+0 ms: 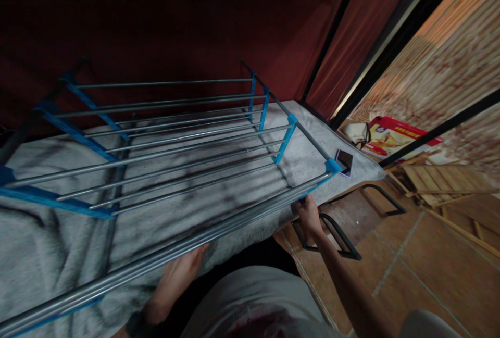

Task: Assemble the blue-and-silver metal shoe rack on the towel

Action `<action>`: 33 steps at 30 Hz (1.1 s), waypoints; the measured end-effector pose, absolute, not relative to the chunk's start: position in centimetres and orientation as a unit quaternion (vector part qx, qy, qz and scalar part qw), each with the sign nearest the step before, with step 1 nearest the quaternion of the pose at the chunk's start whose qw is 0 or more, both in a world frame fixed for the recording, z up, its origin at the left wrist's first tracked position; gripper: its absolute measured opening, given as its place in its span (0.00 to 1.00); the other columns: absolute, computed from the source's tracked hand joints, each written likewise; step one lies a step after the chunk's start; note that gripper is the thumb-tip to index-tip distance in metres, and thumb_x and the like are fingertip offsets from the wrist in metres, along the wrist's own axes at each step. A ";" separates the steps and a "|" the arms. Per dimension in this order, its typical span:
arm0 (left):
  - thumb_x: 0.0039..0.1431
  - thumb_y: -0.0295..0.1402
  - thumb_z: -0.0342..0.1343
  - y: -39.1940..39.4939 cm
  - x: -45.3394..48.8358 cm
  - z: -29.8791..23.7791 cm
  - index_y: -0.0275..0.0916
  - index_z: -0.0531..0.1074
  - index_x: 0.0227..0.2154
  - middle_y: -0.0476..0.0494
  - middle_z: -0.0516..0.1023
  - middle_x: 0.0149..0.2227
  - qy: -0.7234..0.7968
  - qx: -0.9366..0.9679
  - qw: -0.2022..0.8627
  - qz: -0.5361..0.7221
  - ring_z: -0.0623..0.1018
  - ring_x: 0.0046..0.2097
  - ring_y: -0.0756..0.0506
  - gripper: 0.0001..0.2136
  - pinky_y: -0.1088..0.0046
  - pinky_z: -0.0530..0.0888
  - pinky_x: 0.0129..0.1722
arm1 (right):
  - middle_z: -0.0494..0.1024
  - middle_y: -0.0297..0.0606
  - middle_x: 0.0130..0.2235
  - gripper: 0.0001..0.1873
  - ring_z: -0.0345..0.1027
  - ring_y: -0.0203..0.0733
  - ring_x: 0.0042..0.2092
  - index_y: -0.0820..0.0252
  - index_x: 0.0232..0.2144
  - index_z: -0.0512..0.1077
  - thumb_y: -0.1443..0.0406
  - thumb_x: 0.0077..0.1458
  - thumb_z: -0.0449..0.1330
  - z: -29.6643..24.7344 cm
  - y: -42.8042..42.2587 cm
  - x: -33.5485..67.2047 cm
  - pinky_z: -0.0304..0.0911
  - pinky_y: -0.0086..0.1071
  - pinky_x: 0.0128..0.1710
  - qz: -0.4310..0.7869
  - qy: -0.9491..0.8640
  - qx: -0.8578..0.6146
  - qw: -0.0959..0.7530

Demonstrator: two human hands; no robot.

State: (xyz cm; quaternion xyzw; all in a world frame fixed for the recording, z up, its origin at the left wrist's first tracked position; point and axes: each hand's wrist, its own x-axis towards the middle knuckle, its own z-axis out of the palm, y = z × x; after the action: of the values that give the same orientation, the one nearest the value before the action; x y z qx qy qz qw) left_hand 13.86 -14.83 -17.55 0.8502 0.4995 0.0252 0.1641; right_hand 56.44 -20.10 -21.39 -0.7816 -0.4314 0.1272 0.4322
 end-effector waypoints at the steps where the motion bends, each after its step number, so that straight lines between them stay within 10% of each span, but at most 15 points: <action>1: 0.69 0.40 0.42 -14.7 14.0 -17.3 0.44 0.77 0.48 0.44 0.83 0.47 0.501 0.850 0.158 0.038 0.80 0.52 0.37 0.18 0.60 0.75 0.54 | 0.70 0.37 0.36 0.10 0.65 0.46 0.38 0.55 0.36 0.63 0.61 0.49 0.54 -21.4 -20.1 56.4 0.63 0.40 0.42 0.128 -0.432 -0.782 0.431; 33: 0.72 0.34 0.41 -16.9 14.4 -18.3 0.42 0.74 0.52 0.41 0.83 0.45 0.507 0.848 0.137 0.074 0.82 0.48 0.39 0.17 0.62 0.75 0.50 | 0.78 0.50 0.36 0.28 0.71 0.56 0.39 0.58 0.37 0.71 0.45 0.60 0.43 -18.7 -20.1 55.6 0.60 0.40 0.37 0.122 -0.408 -0.845 0.323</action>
State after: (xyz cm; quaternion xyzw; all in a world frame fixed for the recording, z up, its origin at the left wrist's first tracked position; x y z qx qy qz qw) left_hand 14.41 -16.87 -18.27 0.8478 0.5069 0.0737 0.1374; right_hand 55.63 -20.08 -18.65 -0.8453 -0.4080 0.1221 0.3226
